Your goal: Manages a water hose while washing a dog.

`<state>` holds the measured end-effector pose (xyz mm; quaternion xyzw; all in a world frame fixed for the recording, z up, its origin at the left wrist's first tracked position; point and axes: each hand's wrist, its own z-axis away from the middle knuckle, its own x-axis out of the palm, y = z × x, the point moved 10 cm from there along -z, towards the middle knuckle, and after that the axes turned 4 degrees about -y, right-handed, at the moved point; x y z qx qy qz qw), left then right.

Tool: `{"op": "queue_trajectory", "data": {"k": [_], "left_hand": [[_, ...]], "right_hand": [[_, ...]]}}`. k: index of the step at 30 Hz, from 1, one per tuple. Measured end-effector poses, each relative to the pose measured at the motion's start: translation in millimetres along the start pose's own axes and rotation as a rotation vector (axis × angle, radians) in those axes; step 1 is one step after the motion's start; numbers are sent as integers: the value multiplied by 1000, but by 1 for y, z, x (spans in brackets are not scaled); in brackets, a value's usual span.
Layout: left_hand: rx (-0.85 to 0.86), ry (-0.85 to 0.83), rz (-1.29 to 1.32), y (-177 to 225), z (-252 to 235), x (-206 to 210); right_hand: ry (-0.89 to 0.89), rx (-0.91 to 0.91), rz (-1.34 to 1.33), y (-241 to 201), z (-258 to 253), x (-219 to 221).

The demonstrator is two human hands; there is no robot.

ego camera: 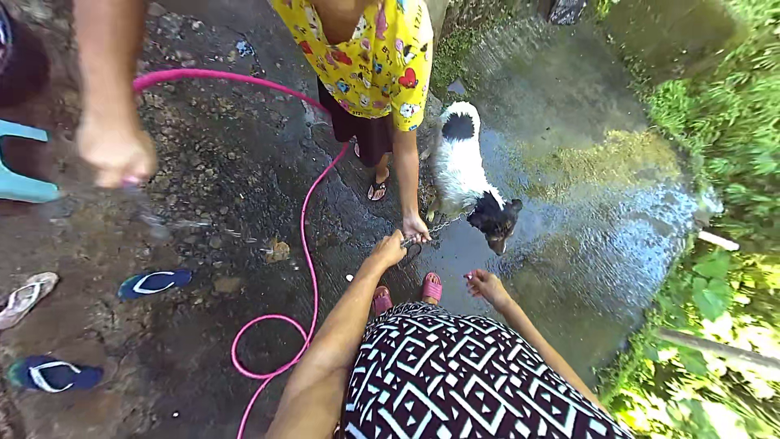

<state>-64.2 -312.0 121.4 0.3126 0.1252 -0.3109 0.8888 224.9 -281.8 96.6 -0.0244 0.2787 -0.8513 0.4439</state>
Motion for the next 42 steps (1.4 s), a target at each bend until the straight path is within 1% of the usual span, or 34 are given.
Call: {"op": "queue_trajectory", "data": {"k": [3,5,7,11,14,16,18,21,23,25,26,28,30,31,33,35,39,42], "left_hand": [[-11,53,41,-21,11,-8],[-11,74,60,-39,18,-9],[-5,70,86,-51,23,-2],[61,51,174,-58,27,8],[147,92,234,-59,24,2],[202,125,225,-56,19,1],[213,140,213,-59,18,2],[229,116,313,-69,18,12],[219,90,385,-83,15,16],[157,124,530,-112,18,12],[109,184,670,-132,19,5],[33,364,1072,-169,23,-17],[25,457,1422,-186,29,-48],[54,462,1511,-186,30,-67],[148,414,1530,-175,31,-95],[194,412,1496,-170,28,-109],[273,450,1580,-179,37,-113],[259,389,1557,-190,58,-102]], "right_hand": [[13,-24,24,-10,5,7],[-7,-48,47,-20,4,24],[-44,-98,105,-42,6,46],[-118,-335,215,-134,14,100],[-135,-526,337,-209,-2,140],[-151,-573,413,-242,-22,166],[-131,-528,483,-259,-51,186],[-104,-455,420,-259,-85,198],[-149,-442,332,-258,-94,205],[-225,-420,234,-253,-96,217],[-257,-411,182,-251,-97,223],[-269,-412,83,-250,-98,231],[-255,-406,-6,-252,-97,237],[-244,-392,-44,-253,-96,240],[-211,-360,-80,-254,-94,243],[-203,-350,-74,-252,-93,246],[-263,-377,-22,-247,-92,252],[-281,-339,48,-225,-92,251]]}}
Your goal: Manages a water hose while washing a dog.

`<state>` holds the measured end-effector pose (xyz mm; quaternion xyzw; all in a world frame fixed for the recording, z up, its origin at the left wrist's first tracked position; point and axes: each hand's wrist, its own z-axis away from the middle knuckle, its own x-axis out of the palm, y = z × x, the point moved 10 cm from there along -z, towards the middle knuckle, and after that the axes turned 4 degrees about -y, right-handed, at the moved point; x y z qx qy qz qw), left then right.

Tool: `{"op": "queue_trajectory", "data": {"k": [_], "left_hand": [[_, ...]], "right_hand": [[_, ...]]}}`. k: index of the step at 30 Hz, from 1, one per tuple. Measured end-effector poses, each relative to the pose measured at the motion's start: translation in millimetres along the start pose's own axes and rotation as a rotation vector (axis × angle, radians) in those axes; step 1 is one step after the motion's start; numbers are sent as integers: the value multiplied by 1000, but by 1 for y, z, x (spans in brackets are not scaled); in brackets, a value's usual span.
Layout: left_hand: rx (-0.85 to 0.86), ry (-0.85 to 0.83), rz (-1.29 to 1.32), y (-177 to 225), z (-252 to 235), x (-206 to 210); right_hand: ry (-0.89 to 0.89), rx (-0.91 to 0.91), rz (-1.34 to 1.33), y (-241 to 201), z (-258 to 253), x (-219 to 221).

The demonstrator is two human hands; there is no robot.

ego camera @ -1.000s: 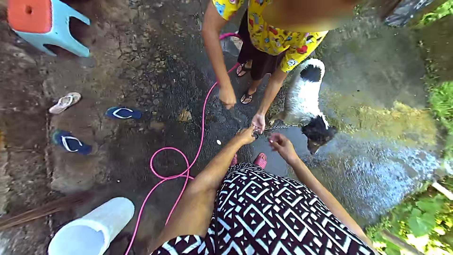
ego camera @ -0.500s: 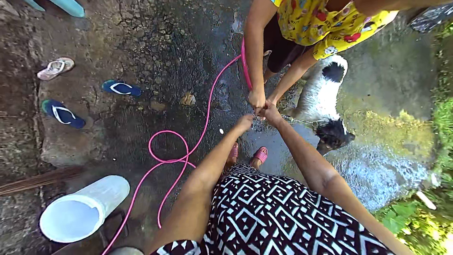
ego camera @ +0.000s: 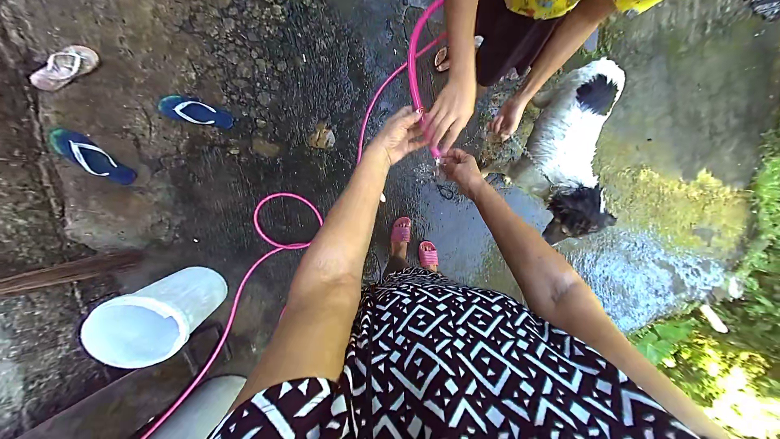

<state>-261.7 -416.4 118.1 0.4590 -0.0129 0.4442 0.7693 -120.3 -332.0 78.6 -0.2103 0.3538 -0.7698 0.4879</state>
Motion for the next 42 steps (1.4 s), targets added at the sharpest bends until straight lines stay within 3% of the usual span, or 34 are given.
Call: {"op": "queue_trajectory", "data": {"k": [5,9,12,15,18,20,23,26,29,32,35,38,42], "left_hand": [[-53,126,-308,-37,34,-42],[25,389,-683,-51,83,-74],[113,505,-956,-50,152,-67],[190,614,-1153,-64,232,-53],[306,643,-1314,-90,301,-38],[391,684,-1375,-105,337,-32],[509,751,-1475,-115,378,-23],[577,776,-1568,-122,411,-19],[569,809,-1538,-136,439,-25],[415,838,-1379,-156,457,-50],[82,820,-1047,-186,474,-105],[-76,858,-589,-228,504,-177],[-295,848,-415,-281,524,-242]], "right_hand": [[-51,124,142,45,13,4],[-127,21,445,38,42,17],[-162,-321,751,-19,82,41],[-137,-829,923,-87,142,79],[-266,-1202,1001,-111,199,134],[-535,-1162,1132,-83,214,173],[-972,-920,1247,-9,230,208],[-1184,-801,1200,43,253,224],[-1172,-784,1127,69,273,232],[-1113,-778,1064,80,287,247],[-1095,-805,1076,86,295,262],[-1067,-875,1073,77,311,270],[-1091,-939,1097,48,365,286]]}}
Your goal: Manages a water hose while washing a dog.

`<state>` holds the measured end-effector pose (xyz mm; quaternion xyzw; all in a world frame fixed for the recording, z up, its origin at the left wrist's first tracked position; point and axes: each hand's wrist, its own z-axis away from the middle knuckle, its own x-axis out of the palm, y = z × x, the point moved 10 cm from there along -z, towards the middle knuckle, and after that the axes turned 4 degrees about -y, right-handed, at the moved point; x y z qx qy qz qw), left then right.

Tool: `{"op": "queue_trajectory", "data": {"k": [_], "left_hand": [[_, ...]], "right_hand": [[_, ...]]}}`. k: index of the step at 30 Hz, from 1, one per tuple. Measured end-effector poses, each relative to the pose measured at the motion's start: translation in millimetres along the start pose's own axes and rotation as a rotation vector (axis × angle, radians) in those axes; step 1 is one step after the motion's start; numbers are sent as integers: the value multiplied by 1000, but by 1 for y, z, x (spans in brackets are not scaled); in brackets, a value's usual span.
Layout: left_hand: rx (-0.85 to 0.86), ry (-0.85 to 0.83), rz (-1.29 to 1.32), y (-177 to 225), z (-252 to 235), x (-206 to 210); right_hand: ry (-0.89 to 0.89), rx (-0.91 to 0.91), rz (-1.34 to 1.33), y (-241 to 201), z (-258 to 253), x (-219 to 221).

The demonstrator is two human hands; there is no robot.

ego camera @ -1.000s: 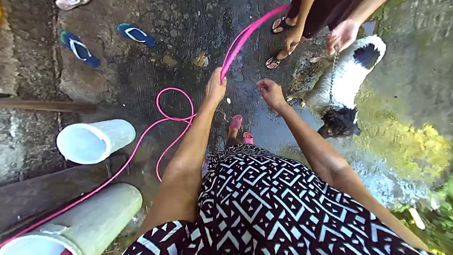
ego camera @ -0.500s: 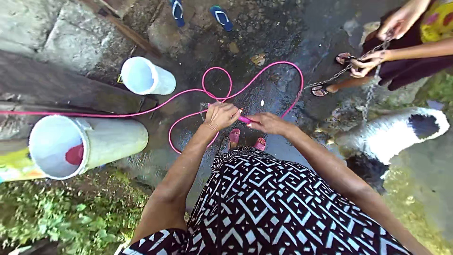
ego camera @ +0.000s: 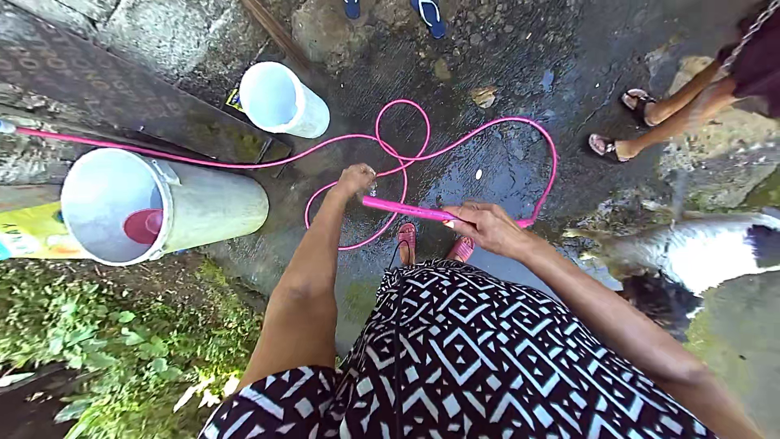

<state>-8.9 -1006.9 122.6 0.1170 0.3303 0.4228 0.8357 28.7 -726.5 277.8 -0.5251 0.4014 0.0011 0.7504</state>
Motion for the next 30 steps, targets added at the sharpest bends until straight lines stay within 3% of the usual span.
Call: {"op": "queue_trajectory", "data": {"k": [4,8,14,18,21,23,25,30], "left_hand": [[-95,-110,-71,-34,-24,8],[-34,-164,-126,-41,-31,7],[15,-140,69,-47,-45,-20],[69,-324,442,-16,-48,32],[63,-474,710,15,-52,106],[34,-390,856,24,-70,141],[45,-179,965,21,-96,155],[4,25,950,-14,-150,191]], "right_hand": [[-6,-51,4,-44,-24,8],[8,91,34,-12,-57,13],[-18,269,-54,21,-93,35],[77,636,-230,117,-116,56],[181,711,-378,162,-138,86],[214,706,-455,183,-154,111],[230,708,-554,211,-160,131],[131,742,-796,283,-145,181]]}}
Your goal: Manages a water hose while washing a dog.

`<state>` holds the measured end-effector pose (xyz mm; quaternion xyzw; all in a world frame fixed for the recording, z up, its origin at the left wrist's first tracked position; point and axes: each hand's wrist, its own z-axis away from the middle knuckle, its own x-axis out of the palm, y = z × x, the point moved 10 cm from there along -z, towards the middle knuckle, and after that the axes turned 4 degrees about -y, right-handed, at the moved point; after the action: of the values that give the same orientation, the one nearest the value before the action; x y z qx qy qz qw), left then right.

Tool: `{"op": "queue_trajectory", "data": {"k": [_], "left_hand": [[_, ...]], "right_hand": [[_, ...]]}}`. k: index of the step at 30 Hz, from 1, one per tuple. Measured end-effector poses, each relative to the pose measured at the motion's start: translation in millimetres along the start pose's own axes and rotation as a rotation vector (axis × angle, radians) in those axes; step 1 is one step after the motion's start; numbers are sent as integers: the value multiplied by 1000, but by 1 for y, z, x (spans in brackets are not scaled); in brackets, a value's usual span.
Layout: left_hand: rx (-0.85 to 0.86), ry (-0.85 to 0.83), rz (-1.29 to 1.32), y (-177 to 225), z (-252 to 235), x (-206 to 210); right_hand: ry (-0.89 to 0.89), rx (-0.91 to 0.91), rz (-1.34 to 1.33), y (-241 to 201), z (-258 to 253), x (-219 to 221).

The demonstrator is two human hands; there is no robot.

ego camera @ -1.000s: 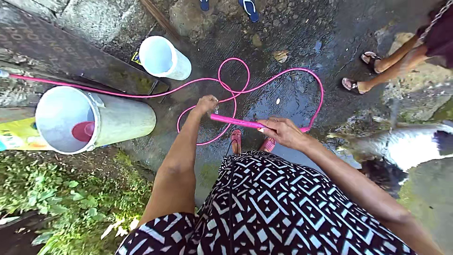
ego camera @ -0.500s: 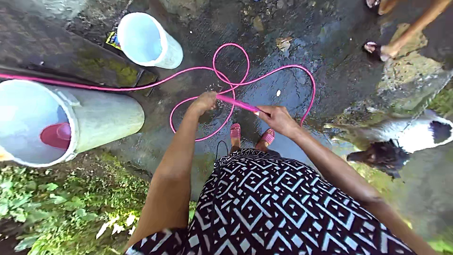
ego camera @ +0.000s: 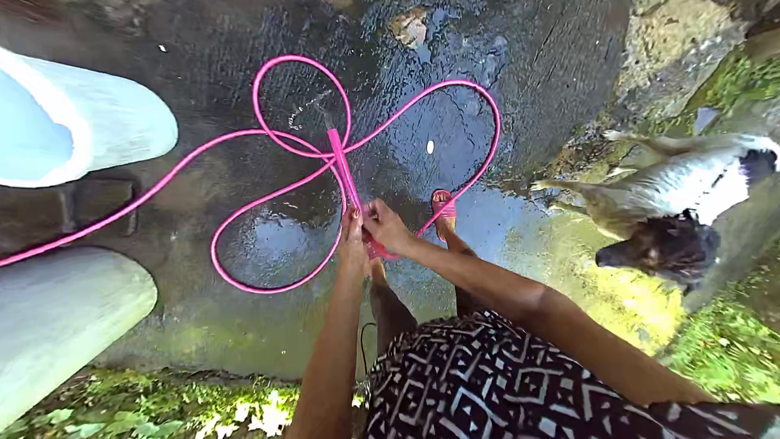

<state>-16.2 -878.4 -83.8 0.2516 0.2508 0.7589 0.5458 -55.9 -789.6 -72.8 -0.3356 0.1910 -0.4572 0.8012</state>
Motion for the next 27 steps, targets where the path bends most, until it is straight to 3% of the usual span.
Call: {"op": "queue_trajectory", "data": {"k": [3,5,8,11,13,16,22,27], "left_hand": [[3,52,-87,-25,-31,-5],[54,71,-131,-39,-51,-10],[72,51,-113,-62,-84,-26],[8,60,-140,-95,-107,-42],[-52,82,-135,-119,-115,-51],[-142,148,-117,-147,-118,-72],[-114,221,-12,-154,-121,-107],[-6,171,-95,-115,-111,-106]], "right_hand": [[-137,74,-149,47,-29,5],[-349,84,-252,66,-48,6],[-507,121,-215,103,-88,-35],[-256,219,-97,196,-170,-119],[16,295,193,250,-231,-189],[333,380,447,286,-281,-261],[643,392,442,317,-289,-283],[510,365,313,328,-291,-275]]}}
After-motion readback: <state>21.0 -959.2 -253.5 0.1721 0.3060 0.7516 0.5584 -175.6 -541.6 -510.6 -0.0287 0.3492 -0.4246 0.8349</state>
